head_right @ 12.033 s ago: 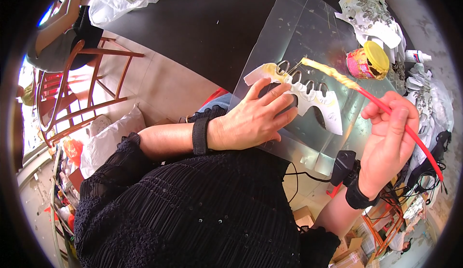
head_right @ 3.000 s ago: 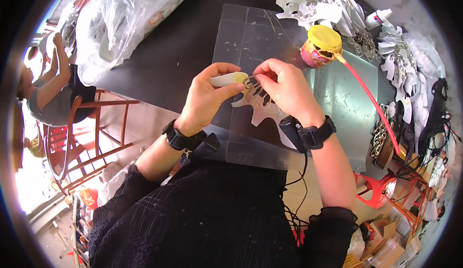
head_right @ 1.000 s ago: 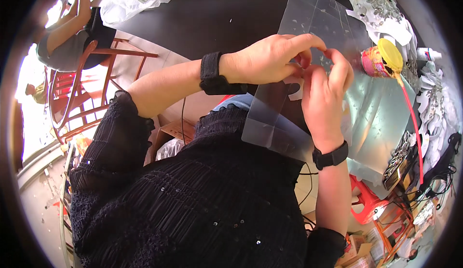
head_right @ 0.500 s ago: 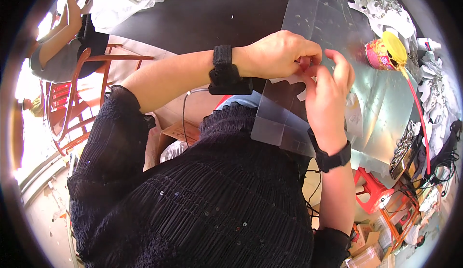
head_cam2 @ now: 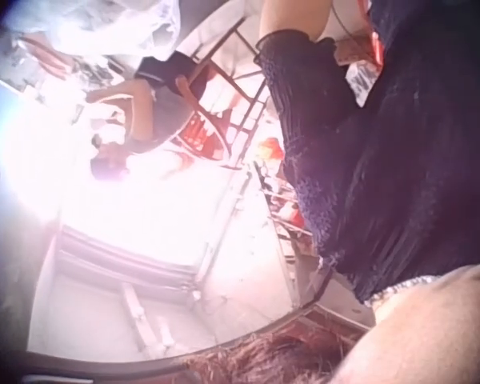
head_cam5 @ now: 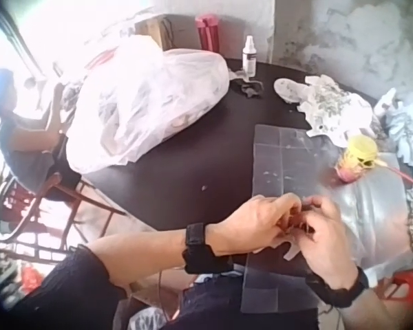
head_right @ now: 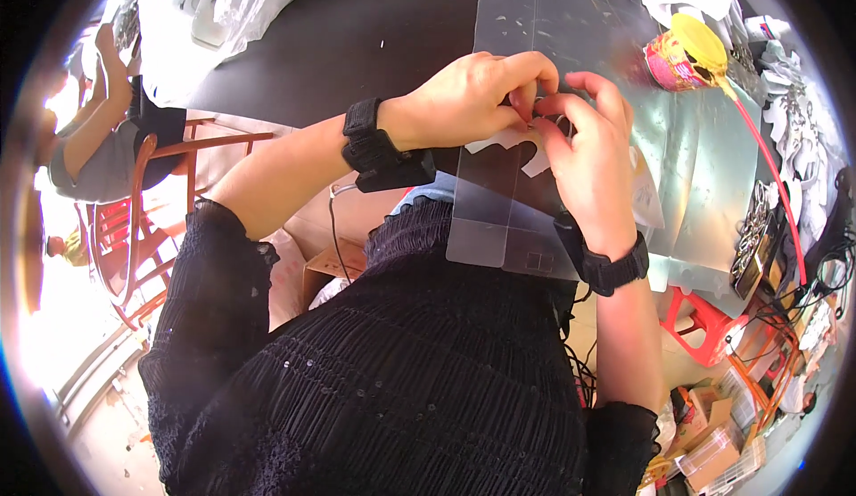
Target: Applying glue to shoe components using a brush and attaching metallic rings.
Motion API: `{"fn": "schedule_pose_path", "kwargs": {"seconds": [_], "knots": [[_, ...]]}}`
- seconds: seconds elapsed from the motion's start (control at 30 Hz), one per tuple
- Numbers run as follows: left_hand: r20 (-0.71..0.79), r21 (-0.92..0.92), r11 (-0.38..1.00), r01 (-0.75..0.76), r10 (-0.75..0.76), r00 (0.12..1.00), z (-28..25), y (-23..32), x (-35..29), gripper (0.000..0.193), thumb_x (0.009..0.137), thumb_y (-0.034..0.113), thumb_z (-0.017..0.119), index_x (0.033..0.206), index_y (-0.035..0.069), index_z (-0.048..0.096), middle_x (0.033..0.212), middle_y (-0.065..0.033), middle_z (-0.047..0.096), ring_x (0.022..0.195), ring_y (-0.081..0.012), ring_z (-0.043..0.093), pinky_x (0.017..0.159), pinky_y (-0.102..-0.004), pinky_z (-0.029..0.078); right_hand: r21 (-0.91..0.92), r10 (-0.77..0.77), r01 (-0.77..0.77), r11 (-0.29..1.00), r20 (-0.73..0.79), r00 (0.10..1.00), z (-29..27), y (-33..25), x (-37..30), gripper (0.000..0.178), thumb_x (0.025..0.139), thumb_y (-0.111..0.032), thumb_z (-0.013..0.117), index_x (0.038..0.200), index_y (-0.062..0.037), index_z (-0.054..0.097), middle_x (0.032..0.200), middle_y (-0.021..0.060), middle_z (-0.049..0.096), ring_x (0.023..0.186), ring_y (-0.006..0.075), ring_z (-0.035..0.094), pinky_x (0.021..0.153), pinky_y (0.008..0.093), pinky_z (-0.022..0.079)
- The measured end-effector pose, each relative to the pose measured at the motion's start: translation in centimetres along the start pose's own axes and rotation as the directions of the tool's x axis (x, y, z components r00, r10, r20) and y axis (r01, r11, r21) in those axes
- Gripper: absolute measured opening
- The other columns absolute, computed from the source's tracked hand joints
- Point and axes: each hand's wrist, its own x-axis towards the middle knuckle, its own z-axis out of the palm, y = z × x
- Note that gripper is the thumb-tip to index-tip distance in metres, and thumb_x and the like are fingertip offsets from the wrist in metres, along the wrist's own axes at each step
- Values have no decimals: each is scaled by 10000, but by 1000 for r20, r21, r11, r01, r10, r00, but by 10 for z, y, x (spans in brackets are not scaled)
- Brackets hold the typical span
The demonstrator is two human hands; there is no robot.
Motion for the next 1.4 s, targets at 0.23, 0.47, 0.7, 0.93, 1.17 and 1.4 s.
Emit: {"fn": "schedule_pose_path", "kwargs": {"seconds": [0.23, 0.47, 0.7, 0.93, 1.17, 1.4], "knots": [[-34, 26, 999, -28, 28, 999, 2, -4, 1, 394, 678, -27, 664, 1035, 52, 516, 699, -53, 629, 697, -241, 644, 624, -325, 493, -147, -129, 122, 982, -41, 991, 9, 4, 1, 101, 730, -5, 651, 823, -44, 647, 1139, 108, 513, 1070, 335, 460, 895, 402, 409], [-32, 31, 1000, -6, 7, 999, 0, -3, 1, 383, 696, -15, 667, 1042, 49, 515, 715, -66, 625, 721, -239, 649, 643, -324, 496, -225, -287, 252, 941, -142, 947, 10, -1, 0, 174, 687, 25, 669, 839, -57, 641, 1143, 114, 507, 1095, 343, 434, 922, 425, 381], [-20, 20, 1000, 7, -7, 1000, -1, 0, 0, 392, 698, -8, 668, 1053, 51, 515, 723, -68, 621, 722, -240, 648, 649, -328, 497, -223, -263, 243, 944, -64, 963, 2, -3, 5, 181, 631, 40, 684, 784, -51, 652, 1168, 101, 509, 1123, 339, 423, 924, 424, 386], [-31, 55, 998, -35, 37, 999, 1, -6, 1, 371, 696, 10, 684, 1034, 50, 536, 752, -81, 617, 727, -243, 637, 640, -334, 493, -218, -311, 293, 931, -52, 949, 6, -4, 5, 144, 639, 43, 667, 763, -9, 614, 1155, 121, 512, 1113, 358, 426, 919, 433, 387], [-57, 62, 988, -142, 146, 988, 6, -11, 3, 165, 702, 10, 680, 863, 25, 643, 754, -79, 599, 717, -243, 606, 643, -337, 486, -351, -379, 302, 886, -176, 908, 17, -12, -10, 106, 721, 56, 626, 789, 23, 552, 1126, 152, 501, 1093, 362, 437, 922, 444, 370], [-25, 76, 982, -171, 174, 984, 5, -9, 0, 114, 700, 19, 684, 807, 49, 656, 781, -70, 577, 729, -237, 598, 645, -335, 486, -366, -307, 216, 905, -212, 928, 21, -13, -19, 95, 756, 6, 659, 783, -1, 568, 1130, 142, 495, 1113, 349, 416, 929, 435, 362]]}}
